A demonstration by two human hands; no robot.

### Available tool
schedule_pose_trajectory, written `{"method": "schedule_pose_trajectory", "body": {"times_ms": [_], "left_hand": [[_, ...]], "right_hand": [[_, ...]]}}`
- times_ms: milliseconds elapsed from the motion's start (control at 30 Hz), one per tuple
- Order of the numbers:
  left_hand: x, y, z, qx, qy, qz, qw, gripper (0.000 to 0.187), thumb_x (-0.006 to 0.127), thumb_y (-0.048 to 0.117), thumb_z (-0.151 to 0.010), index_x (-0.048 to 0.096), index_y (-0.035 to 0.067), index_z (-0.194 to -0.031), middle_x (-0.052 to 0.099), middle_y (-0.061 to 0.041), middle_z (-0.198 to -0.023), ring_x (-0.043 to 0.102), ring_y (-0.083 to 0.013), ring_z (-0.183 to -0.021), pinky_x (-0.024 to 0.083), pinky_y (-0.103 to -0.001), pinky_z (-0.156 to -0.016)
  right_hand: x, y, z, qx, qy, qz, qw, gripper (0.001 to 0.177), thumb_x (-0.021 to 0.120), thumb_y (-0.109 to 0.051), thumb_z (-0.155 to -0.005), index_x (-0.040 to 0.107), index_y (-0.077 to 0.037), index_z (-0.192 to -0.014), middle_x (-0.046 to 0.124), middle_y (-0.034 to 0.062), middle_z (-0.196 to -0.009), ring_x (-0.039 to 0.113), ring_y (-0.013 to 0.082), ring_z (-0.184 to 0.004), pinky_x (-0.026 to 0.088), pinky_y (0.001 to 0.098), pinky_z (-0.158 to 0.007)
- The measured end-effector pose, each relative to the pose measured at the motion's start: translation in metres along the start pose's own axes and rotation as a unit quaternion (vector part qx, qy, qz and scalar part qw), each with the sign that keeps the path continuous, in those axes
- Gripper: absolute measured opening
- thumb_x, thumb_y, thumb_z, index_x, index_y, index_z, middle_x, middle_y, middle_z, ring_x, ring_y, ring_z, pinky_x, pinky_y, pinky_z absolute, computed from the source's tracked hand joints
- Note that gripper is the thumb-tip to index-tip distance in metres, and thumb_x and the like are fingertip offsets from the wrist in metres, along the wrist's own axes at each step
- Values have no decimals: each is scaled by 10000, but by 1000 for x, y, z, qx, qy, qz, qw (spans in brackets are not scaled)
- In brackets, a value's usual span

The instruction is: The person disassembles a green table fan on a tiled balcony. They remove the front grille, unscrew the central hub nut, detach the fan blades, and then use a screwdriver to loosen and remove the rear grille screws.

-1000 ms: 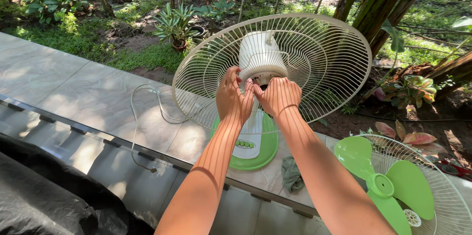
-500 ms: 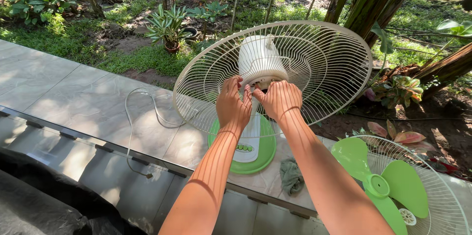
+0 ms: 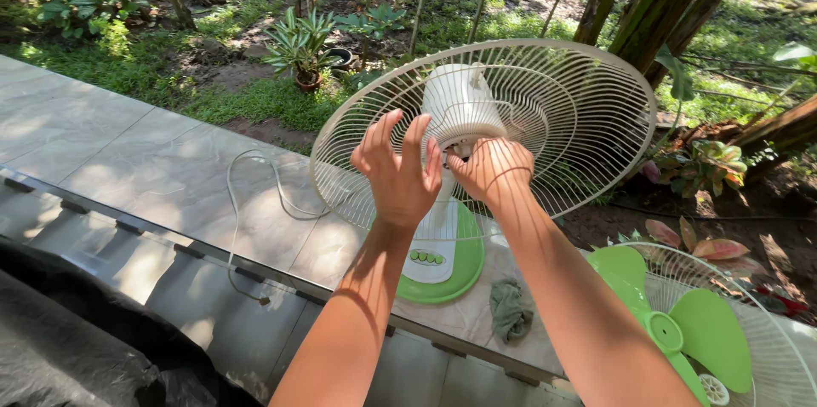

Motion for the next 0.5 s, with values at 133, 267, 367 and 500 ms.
{"method": "schedule_pose_trajectory", "body": {"times_ms": [133, 267, 367, 500], "left_hand": [[-38, -7, -7, 28, 135, -40, 990, 467, 756, 331, -1042, 519, 194, -1421, 355, -189, -1500, 326, -391, -1408, 247, -558, -1123], [-47, -40, -13, -110, 103, -69, 986, 474, 631, 408, -1086, 474, 131, -1437, 485, -132, -1438, 391, -374, -1435, 129, -654, -1152], [-39, -67, -19, -187, 41, -62, 980, 257, 523, 274, -1084, 584, 157, -1305, 647, 16, -1160, 564, -255, -1246, 114, -680, -1134], [-33, -82, -18, -215, 57, 25, 975, 152, 451, 168, -1133, 596, 133, -1110, 600, -2, -1014, 600, -194, -996, 194, -615, -1188]], "right_hand": [[1, 2, -1, -6, -1, -6, 1000, 687, 590, -701, -840, 796, -54, -949, 760, 157, -934, 729, 322, -926, 572, 467, -799], [3, 1, 2, -20, 19, 9, 1000, 703, 580, -718, -869, 802, -52, -917, 761, 157, -914, 727, 323, -922, 571, 463, -807], [5, 0, 1, -24, 16, 18, 999, 711, 559, -720, -895, 790, -47, -882, 752, 156, -883, 724, 331, -879, 573, 478, -758], [9, 5, 3, -10, 19, -2, 1000, 684, 584, -706, -888, 786, -54, -838, 745, 155, -824, 727, 334, -825, 575, 475, -734]]}}
Point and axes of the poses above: each hand's wrist, its own z-axis away from the middle knuckle, its own x-axis out of the palm, y = z × x, the point moved 9 cm from there along -z, towards the middle knuckle
